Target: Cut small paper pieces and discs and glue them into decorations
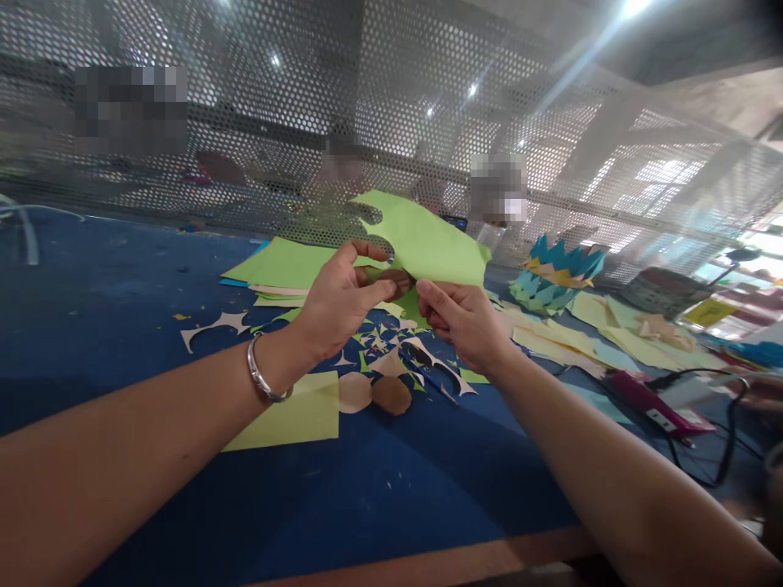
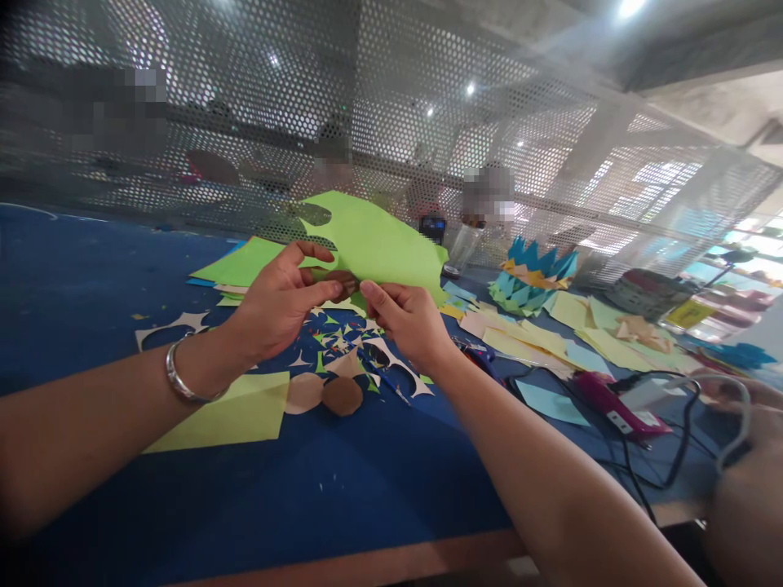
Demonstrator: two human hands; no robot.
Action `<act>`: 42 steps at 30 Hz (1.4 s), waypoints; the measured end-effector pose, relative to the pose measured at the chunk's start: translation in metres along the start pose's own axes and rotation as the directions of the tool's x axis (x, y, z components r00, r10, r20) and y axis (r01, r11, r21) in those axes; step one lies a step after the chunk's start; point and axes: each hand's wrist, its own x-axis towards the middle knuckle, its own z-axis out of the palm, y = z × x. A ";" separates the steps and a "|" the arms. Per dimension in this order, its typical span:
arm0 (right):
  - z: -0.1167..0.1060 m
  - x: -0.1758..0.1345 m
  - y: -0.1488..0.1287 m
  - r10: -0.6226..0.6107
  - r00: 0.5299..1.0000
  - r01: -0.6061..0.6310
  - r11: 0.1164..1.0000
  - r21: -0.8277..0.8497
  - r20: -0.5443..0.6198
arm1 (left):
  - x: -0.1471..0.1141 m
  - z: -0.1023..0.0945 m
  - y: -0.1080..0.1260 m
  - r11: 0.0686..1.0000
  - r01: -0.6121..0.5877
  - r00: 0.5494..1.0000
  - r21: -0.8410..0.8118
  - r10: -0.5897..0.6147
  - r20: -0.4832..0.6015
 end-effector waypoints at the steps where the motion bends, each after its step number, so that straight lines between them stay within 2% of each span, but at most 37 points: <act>1: 0.000 0.000 -0.001 0.000 1.000 0.000 1.000 -0.006 0.000 | 0.000 0.000 0.000 1.000 -0.002 1.000 0.001 0.002 0.001; 9: -0.002 0.000 -0.004 -0.014 1.000 0.015 0.999 -0.041 0.014 | 0.001 -0.001 0.002 0.999 0.000 1.000 0.039 0.000 -0.011; 15: -0.005 0.001 -0.001 -0.021 0.999 0.024 0.996 -0.081 0.040 | 0.002 -0.003 0.004 1.000 0.016 0.999 0.006 -0.016 0.031; 22: -0.007 0.001 0.000 -0.068 0.997 0.075 0.980 -0.182 0.042 | 0.004 -0.008 0.000 0.999 -0.004 0.997 0.041 0.001 0.075; 32: -0.012 0.003 0.003 -0.118 0.991 0.130 0.945 -0.300 0.057 | 0.003 -0.005 0.004 0.999 0.011 0.996 0.037 -0.014 0.090; 42: -0.011 0.000 -0.002 -0.081 0.994 0.099 0.941 -0.325 0.067 | 0.003 -0.008 0.005 0.991 -0.007 0.997 0.135 -0.004 0.082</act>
